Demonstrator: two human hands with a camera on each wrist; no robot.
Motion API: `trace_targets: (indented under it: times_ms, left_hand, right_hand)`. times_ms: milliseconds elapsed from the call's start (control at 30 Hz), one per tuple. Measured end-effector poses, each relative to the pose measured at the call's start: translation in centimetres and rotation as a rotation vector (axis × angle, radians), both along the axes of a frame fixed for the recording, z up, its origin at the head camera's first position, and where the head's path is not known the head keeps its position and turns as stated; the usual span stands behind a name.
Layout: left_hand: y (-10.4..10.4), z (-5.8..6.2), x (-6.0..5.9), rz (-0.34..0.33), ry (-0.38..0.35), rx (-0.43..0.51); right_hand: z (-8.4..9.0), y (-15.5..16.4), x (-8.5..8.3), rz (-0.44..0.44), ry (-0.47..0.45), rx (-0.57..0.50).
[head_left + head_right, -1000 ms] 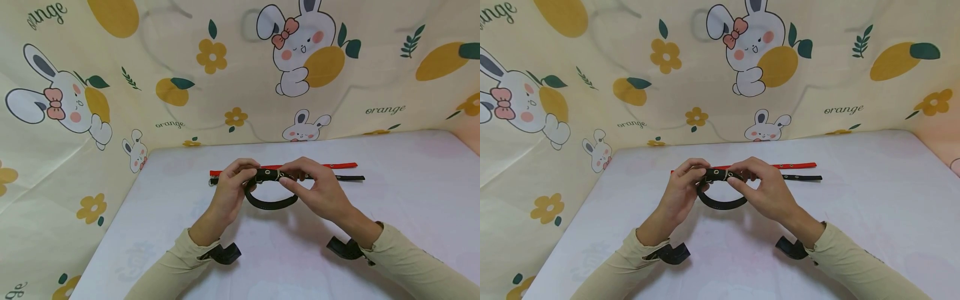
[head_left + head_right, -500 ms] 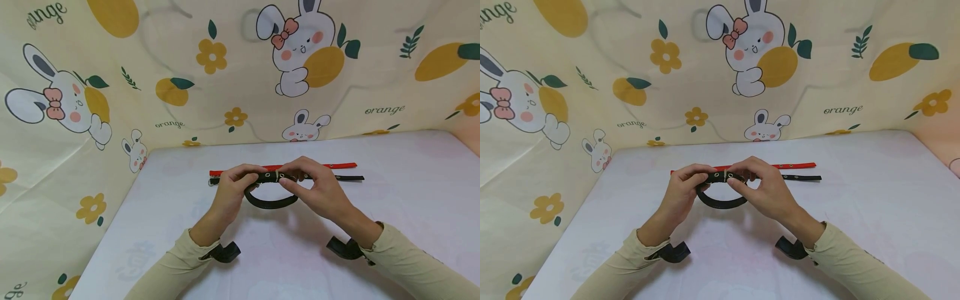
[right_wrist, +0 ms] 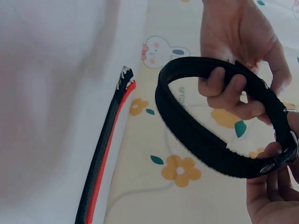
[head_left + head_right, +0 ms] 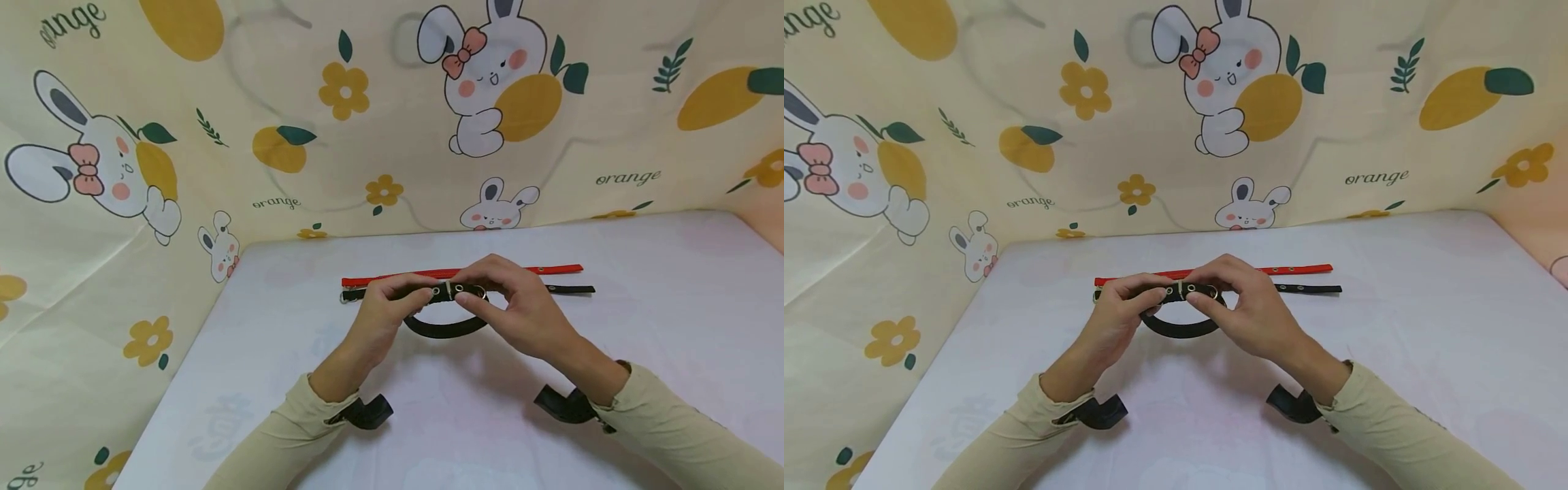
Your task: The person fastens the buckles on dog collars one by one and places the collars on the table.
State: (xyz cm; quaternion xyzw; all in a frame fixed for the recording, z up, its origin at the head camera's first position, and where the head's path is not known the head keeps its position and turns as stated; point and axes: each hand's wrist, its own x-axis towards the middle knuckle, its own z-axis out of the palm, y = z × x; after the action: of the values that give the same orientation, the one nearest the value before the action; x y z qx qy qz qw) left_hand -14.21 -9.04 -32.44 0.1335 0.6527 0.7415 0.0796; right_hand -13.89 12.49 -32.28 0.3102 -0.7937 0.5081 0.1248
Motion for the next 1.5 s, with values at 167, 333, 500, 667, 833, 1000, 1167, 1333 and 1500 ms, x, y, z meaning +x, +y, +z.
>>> trace_targets:
  times_ms: [167, 333, 500, 667, 833, 1000, 1167, 1333, 1500]
  left_hand:
    - [0.11, 0.09, -0.08, -0.027, 0.008, 0.017]
    - [0.15, 0.21, 0.06, -0.016, -0.032, 0.104]
    - [0.22, 0.16, 0.26, -0.018, -0.045, 0.15]
    - [0.3, 0.08, 0.22, -0.01, -0.101, 0.199]
    - [0.29, -0.05, 0.01, -0.02, -0.152, 0.203]
    - [0.17, -0.17, -0.19, -0.016, -0.106, 0.102]
    - [0.16, 0.02, -0.21, 0.012, -0.071, 0.052]
    - [0.17, 0.22, -0.13, 0.05, -0.089, 0.054]
    - [0.1, 0.22, -0.14, 0.065, -0.078, 0.067]
  right_hand:
    - [0.17, 0.27, -0.15, -0.017, 0.006, 0.046]
    - [0.36, 0.35, -0.29, -0.047, -0.045, 0.121]
    - [0.22, 0.12, -0.26, -0.053, -0.06, 0.135]
    - [-0.11, -0.17, -0.13, -0.083, -0.023, 0.089]
    - [0.05, -0.23, 0.04, -0.132, -0.024, 0.036]
    - [0.43, -0.06, 0.09, -0.125, -0.037, 0.04]
    - [0.75, 0.05, 0.04, -0.127, -0.015, 0.083]
    - [0.81, 0.1, 0.06, -0.129, 0.006, 0.117]
    - [0.76, 0.15, -0.02, -0.125, 0.006, 0.114]
